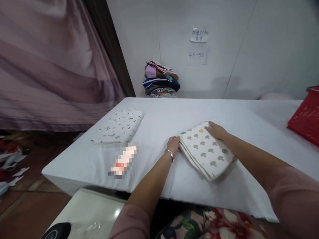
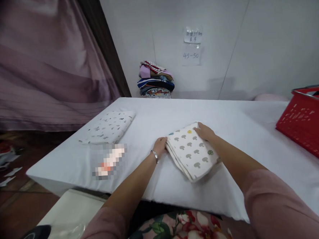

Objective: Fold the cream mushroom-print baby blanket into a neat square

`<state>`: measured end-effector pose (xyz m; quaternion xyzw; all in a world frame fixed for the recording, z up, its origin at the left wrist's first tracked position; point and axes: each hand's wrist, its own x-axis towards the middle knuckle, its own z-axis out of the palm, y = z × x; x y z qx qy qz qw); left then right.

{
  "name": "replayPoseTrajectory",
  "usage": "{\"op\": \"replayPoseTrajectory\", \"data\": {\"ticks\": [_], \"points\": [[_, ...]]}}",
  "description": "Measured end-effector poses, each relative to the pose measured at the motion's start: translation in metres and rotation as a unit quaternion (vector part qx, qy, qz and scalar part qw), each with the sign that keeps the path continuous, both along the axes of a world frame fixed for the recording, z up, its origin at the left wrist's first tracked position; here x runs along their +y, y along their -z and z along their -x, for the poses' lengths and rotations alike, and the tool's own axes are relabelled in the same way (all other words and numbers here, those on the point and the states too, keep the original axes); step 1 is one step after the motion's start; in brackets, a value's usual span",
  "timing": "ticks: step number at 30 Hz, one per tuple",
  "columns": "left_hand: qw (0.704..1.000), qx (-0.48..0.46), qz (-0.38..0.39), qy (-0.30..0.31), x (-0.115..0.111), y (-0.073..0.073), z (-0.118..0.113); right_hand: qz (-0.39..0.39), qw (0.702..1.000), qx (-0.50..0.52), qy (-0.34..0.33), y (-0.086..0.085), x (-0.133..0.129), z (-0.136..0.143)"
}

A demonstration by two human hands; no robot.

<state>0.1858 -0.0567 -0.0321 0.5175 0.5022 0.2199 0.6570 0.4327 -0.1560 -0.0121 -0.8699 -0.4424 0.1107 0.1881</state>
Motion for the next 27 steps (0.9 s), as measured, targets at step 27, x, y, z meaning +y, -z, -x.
{"op": "replayPoseTrajectory", "data": {"ticks": [27], "points": [[0.921, 0.036, -0.374, 0.100, 0.002, 0.011, 0.024, -0.033, 0.983, -0.077, -0.165, -0.017, -0.053, 0.163]]}}
